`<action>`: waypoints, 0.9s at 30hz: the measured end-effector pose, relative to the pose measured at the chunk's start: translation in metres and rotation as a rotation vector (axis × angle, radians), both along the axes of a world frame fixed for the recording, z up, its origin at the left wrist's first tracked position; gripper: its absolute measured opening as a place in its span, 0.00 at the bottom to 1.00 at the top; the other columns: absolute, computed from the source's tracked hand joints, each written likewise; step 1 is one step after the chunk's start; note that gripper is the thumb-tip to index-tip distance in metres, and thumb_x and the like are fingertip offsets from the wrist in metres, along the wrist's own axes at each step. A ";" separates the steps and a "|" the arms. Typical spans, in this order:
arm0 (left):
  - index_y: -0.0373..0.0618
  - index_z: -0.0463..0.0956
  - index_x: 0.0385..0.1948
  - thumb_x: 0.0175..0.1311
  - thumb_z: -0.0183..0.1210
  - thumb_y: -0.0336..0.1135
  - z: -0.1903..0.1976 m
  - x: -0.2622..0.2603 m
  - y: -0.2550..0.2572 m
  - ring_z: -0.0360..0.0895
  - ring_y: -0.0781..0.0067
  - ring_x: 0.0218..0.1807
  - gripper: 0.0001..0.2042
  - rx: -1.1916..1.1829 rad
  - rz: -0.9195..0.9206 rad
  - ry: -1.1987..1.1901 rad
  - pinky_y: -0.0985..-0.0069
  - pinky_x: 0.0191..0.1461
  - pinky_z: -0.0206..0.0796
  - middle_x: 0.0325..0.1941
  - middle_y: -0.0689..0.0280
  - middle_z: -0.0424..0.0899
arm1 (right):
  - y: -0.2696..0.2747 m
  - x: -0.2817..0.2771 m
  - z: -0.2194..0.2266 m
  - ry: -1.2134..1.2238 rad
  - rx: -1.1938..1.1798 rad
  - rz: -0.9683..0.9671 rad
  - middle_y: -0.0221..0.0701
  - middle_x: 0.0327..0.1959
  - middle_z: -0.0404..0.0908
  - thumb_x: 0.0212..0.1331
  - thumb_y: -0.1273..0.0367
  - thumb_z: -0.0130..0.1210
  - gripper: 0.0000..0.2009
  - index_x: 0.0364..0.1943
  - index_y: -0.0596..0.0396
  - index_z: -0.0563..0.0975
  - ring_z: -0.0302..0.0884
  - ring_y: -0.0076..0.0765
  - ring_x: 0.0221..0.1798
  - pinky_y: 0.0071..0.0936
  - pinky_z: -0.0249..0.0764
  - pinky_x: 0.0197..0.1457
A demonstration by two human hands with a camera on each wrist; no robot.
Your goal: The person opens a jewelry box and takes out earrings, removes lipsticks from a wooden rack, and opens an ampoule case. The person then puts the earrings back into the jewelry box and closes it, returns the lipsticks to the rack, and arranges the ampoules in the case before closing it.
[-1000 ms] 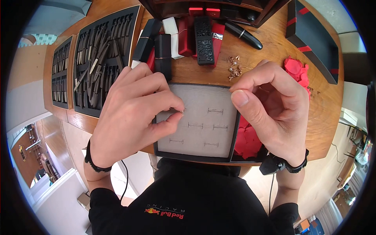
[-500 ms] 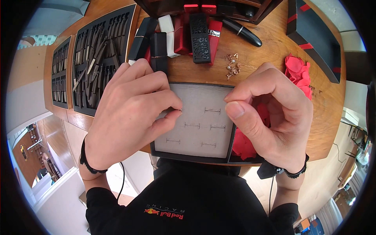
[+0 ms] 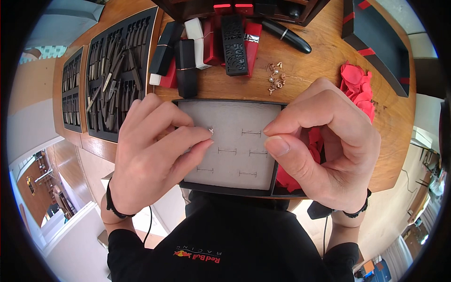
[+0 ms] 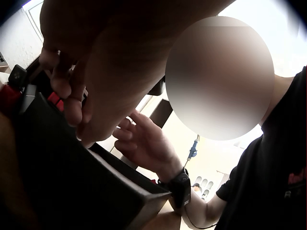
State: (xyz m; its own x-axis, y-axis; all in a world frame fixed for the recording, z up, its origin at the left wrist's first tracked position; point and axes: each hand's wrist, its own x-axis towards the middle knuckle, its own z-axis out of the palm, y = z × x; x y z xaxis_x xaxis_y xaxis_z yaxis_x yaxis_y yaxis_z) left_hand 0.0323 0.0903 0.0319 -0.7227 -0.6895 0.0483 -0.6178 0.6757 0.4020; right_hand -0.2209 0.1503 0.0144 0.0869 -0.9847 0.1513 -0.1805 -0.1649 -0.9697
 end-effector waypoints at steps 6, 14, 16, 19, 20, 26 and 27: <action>0.44 0.88 0.33 0.45 0.77 0.24 -0.008 -0.003 -0.002 0.75 0.62 0.40 0.12 -0.050 0.001 0.040 0.68 0.41 0.68 0.33 0.66 0.81 | 0.001 0.001 0.001 0.035 0.011 -0.008 0.31 0.36 0.82 0.60 0.78 0.72 0.07 0.40 0.59 0.85 0.76 0.21 0.36 0.18 0.70 0.36; 0.44 0.89 0.33 0.45 0.78 0.25 -0.010 -0.004 -0.006 0.75 0.63 0.41 0.11 -0.021 0.002 0.054 0.68 0.41 0.69 0.33 0.67 0.82 | 0.001 0.002 0.001 0.013 -0.009 0.001 0.31 0.36 0.82 0.59 0.79 0.71 0.07 0.40 0.59 0.85 0.76 0.21 0.36 0.17 0.68 0.36; 0.44 0.89 0.33 0.45 0.78 0.25 -0.008 -0.004 -0.007 0.76 0.63 0.40 0.11 -0.023 -0.013 0.047 0.68 0.41 0.69 0.33 0.67 0.82 | 0.002 0.001 0.001 -0.006 0.010 -0.028 0.31 0.36 0.82 0.59 0.78 0.71 0.07 0.39 0.59 0.84 0.75 0.22 0.37 0.19 0.68 0.38; 0.44 0.89 0.32 0.45 0.78 0.25 -0.002 -0.003 -0.010 0.76 0.64 0.38 0.11 -0.020 -0.004 0.068 0.70 0.41 0.68 0.32 0.67 0.82 | -0.001 -0.009 0.004 0.045 -0.042 -0.038 0.31 0.37 0.82 0.61 0.76 0.70 0.06 0.39 0.60 0.83 0.75 0.24 0.38 0.21 0.68 0.42; 0.44 0.89 0.32 0.45 0.78 0.24 0.001 -0.002 -0.011 0.76 0.65 0.37 0.11 -0.015 0.020 0.094 0.71 0.40 0.68 0.32 0.67 0.82 | 0.000 -0.009 0.004 0.047 -0.042 -0.039 0.31 0.37 0.82 0.61 0.76 0.70 0.06 0.39 0.60 0.83 0.75 0.24 0.38 0.21 0.68 0.42; 0.42 0.84 0.33 0.58 0.75 0.29 0.013 -0.008 -0.032 0.76 0.76 0.37 0.07 0.168 0.182 0.434 0.78 0.39 0.62 0.32 0.69 0.81 | -0.004 -0.016 0.005 -0.007 0.042 -0.280 0.28 0.39 0.80 0.69 0.71 0.66 0.06 0.42 0.59 0.81 0.72 0.18 0.38 0.17 0.66 0.42; 0.43 0.80 0.35 0.66 0.72 0.33 0.012 -0.011 -0.040 0.74 0.79 0.35 0.09 0.207 0.125 0.487 0.79 0.39 0.62 0.31 0.69 0.79 | -0.006 -0.018 0.001 0.007 0.008 -0.263 0.26 0.40 0.80 0.71 0.72 0.65 0.05 0.43 0.59 0.81 0.72 0.16 0.37 0.16 0.67 0.42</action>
State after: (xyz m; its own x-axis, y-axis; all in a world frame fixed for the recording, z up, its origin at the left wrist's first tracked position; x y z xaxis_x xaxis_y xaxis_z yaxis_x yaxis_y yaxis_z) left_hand 0.0211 0.0498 0.0440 -0.5622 -0.7996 0.2112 -0.3977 0.4853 0.7787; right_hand -0.2392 0.1441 0.0152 -0.1708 -0.9747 0.1441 -0.2225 -0.1044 -0.9693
